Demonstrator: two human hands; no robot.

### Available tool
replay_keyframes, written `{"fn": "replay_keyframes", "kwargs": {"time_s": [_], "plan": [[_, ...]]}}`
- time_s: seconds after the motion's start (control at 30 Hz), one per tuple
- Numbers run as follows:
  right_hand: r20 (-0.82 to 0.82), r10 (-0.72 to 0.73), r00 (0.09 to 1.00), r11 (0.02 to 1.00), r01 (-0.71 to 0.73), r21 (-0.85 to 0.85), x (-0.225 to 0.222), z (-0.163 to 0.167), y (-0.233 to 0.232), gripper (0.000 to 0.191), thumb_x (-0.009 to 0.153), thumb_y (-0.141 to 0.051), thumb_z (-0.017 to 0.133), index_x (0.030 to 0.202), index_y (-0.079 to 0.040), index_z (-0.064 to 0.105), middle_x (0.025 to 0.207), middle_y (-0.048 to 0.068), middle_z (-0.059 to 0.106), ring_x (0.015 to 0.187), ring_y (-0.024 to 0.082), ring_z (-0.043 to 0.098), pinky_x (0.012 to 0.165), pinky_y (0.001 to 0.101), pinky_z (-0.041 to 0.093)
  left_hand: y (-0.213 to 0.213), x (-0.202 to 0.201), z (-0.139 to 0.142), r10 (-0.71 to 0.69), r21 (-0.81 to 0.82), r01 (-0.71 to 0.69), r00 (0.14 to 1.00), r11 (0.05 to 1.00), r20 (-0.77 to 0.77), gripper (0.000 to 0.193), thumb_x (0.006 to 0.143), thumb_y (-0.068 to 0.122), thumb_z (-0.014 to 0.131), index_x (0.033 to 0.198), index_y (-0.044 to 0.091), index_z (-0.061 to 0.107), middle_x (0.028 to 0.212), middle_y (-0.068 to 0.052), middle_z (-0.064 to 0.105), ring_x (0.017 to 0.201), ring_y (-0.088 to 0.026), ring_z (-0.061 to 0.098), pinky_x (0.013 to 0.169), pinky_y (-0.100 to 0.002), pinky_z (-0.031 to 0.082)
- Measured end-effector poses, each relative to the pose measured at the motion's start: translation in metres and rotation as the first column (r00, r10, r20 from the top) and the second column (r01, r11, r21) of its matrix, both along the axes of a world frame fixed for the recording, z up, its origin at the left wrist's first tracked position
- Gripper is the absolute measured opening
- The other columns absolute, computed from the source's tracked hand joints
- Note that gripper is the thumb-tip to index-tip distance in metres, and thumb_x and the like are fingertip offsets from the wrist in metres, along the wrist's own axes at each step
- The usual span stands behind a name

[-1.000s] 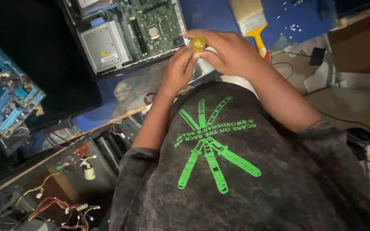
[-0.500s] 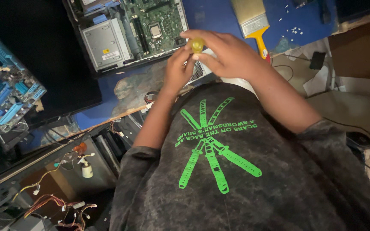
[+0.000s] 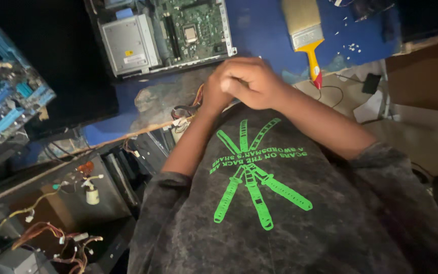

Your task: The person removes a RAM module from a desktop motherboard, cleans the module's contacts with a paintbrush, and reinstalls it. They then handle the power supply unit, using a screwdriver to adjust screws on its casing.

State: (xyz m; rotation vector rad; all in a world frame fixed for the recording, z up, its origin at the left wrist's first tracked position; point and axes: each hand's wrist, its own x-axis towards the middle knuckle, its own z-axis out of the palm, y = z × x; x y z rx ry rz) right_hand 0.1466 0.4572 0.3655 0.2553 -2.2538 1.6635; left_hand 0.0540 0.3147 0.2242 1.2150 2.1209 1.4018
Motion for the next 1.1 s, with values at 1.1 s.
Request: {"fn": "replay_keyframes", "kwargs": {"time_s": [1.1], "plan": [[-0.006, 0.009, 1.000, 0.979, -0.010, -0.203, -0.011, -0.012, 0.012, 0.051, 0.114, -0.036, 0.049, 0.077, -0.001, 0.051, 0.075, 0.008, 0.055, 0.067, 0.016, 0.053, 0.064, 0.0321, 0.043, -0.001, -0.003, 0.034, 0.000, 0.031, 0.008, 0.972, 0.999, -0.237, 0.024, 0.088, 0.006, 0.076, 0.110, 0.009, 0.070, 0.116, -0.012, 0.068, 0.096, -0.036, 0.073, 0.078, -0.044, 0.060]]}}
